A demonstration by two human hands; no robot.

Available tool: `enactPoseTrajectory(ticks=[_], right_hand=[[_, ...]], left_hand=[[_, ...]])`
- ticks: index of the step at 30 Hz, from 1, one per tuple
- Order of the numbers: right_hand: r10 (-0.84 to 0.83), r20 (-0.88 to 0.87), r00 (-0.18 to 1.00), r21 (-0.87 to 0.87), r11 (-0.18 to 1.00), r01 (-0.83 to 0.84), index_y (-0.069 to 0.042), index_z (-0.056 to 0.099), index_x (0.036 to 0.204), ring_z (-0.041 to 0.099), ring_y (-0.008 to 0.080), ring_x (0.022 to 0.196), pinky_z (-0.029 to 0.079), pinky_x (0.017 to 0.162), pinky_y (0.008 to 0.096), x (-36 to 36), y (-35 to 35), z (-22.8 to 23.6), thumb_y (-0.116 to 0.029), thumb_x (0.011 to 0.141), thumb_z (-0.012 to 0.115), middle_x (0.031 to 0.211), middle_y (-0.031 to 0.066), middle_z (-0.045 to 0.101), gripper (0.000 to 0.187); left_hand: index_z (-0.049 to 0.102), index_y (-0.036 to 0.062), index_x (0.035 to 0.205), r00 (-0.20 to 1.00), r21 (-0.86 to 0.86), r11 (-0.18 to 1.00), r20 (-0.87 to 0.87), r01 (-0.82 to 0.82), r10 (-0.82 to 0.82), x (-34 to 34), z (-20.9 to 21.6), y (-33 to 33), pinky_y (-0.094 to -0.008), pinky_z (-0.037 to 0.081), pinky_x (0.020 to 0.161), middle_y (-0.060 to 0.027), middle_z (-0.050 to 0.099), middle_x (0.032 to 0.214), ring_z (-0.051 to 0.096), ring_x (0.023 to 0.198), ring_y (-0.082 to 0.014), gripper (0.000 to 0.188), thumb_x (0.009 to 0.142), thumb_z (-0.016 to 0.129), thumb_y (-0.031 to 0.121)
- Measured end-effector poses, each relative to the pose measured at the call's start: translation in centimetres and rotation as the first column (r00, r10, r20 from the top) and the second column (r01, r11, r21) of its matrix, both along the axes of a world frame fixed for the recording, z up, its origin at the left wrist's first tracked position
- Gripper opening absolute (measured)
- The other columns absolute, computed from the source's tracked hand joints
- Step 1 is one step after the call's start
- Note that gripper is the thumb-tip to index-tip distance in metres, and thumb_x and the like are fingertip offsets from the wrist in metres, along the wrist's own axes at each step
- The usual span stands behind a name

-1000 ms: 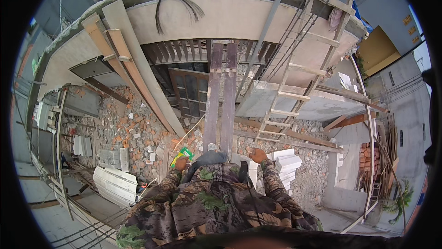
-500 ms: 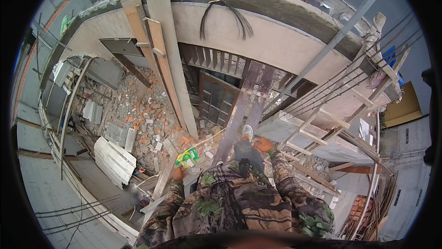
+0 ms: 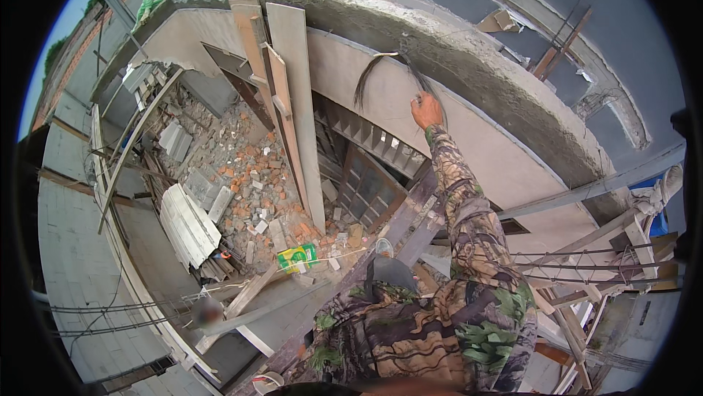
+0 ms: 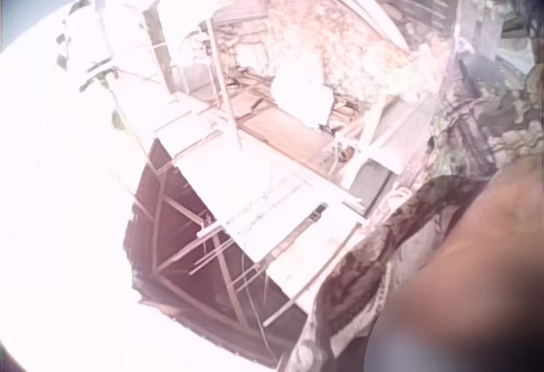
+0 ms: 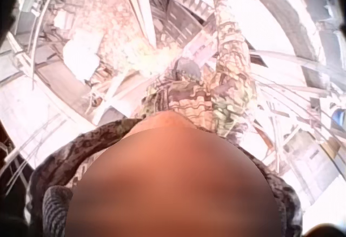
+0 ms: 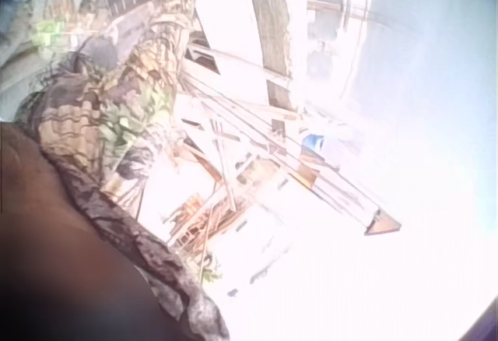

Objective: The person positions a metal beam against a ceiling structure and secures it using a hammer and nails. They also handle a bundle of wire and a bucket of tools while working on the scaffolding.

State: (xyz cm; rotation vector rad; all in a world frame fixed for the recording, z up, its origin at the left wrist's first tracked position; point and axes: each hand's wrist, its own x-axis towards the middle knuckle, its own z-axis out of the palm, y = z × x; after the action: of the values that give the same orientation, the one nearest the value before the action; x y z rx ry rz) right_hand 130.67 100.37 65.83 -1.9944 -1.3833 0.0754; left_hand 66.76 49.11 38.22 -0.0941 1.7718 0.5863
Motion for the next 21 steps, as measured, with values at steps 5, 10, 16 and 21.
enactPoseTrajectory(ticks=[5,10,16,21], right_hand=[[-0.115,-0.107,0.988,0.181,0.974,0.133,-0.001,0.065,0.117,0.065,0.0416,0.105,0.052,0.09,0.0515,1.7,7.7,1.1,-0.026,0.092,0.059,0.116,0.0232,0.068,0.036],[0.121,-0.773,0.623,0.457,0.787,0.414,0.004,0.066,0.114,0.069,0.0249,0.081,0.053,0.077,0.0369,0.9,10.4,5.2,-0.038,0.099,0.055,0.094,0.0174,0.073,0.046],[0.295,-0.81,0.507,0.528,0.744,0.41,0.003,0.064,0.103,0.064,0.0153,0.065,0.051,0.061,0.0287,-0.5,11.5,10.3,-0.032,0.105,0.053,0.079,0.0122,0.071,0.037],[0.287,-0.468,0.836,0.596,0.801,0.058,0.0,0.064,0.104,0.065,0.0197,0.06,0.05,0.06,0.0353,-5.2,6.4,9.6,-0.023,0.106,0.05,0.066,0.0085,0.066,0.027]], left_hand=[[0.063,0.0085,0.122,0.997,0.037,0.997,0.042,0.064,-0.066,10.7,1.3,4.0,-0.0331,0.051,0.062,-0.0099,0.07,0.096,0.066,0.073,-0.0206,0.038,0.097,0.06,0.037],[0.064,0.0083,0.122,0.997,0.047,0.996,0.023,0.074,-0.075,14.3,2.6,6.7,-0.0326,0.051,0.064,-0.0095,0.071,0.098,0.066,0.075,-0.0202,0.038,0.097,0.061,0.037],[0.064,0.0081,0.121,0.997,0.04,0.997,-0.032,0.065,-0.064,12.8,3.3,7.0,-0.032,0.051,0.067,-0.0091,0.071,0.1,0.067,0.078,-0.0198,0.038,0.097,0.062,0.038],[0.064,0.0079,0.121,0.993,0.144,0.985,-0.078,0.097,-0.086,10.5,4.6,9.8,-0.0315,0.051,0.069,-0.0087,0.071,0.102,0.067,0.081,-0.0195,0.039,0.097,0.062,0.038]])
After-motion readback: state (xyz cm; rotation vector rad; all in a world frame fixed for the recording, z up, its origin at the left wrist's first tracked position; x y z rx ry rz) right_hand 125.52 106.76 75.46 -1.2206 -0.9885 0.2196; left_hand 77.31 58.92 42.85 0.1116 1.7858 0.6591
